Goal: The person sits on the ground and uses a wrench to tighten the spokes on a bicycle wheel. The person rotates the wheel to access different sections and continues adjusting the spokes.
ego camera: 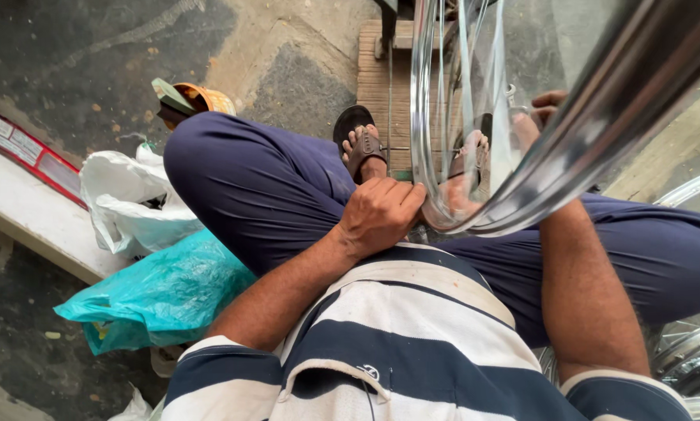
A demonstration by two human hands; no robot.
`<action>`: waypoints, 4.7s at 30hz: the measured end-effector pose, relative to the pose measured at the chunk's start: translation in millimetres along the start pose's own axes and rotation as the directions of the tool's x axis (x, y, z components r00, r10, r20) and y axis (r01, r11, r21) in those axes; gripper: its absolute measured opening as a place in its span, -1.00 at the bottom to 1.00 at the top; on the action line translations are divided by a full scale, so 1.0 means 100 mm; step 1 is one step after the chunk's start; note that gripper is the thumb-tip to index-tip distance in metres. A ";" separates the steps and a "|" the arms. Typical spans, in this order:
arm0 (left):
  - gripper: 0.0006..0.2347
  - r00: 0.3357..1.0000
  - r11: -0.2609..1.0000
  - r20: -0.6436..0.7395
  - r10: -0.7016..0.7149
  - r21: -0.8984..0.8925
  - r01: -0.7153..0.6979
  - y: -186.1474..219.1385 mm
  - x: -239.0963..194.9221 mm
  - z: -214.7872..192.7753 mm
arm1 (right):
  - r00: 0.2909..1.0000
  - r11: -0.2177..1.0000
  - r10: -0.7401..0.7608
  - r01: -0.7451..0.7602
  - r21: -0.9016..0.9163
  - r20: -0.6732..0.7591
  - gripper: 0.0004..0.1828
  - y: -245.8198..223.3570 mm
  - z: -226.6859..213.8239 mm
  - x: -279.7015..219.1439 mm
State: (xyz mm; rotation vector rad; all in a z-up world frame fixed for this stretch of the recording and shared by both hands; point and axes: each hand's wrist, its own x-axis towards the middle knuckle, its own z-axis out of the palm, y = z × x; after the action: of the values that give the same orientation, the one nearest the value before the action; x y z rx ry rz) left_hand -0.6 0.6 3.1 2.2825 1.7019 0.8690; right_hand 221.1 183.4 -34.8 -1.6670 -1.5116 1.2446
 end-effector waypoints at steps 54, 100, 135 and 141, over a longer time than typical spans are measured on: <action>-0.63 0.914 0.751 -0.039 -0.404 -0.585 0.307 -0.38 0.24 -0.06 | 0.851 0.988 0.035 -0.108 0.108 0.524 -0.64 0.33 0.23 -0.04; -0.37 0.865 0.461 0.273 -0.421 -0.757 0.463 -0.94 0.50 0.91 | 0.866 0.985 -0.099 0.157 -0.078 0.490 -0.78 -0.14 0.72 -0.50; -0.61 0.897 -0.027 0.440 0.035 -0.897 0.441 -0.88 0.34 0.57 | 0.796 0.986 -0.157 0.093 0.137 0.585 -0.70 -0.21 0.17 -0.63; -0.69 0.882 0.046 0.455 0.119 -0.890 0.453 -0.82 0.36 0.52 | 0.823 0.968 -0.158 0.019 0.252 0.545 -0.76 -0.16 0.04 -0.54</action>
State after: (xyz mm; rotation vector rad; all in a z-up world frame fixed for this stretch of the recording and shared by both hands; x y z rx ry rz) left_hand -33.9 72.4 -64.1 1.0233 0.5970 0.9201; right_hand 213.7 134.0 -8.3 -1.1022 -1.6555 1.8949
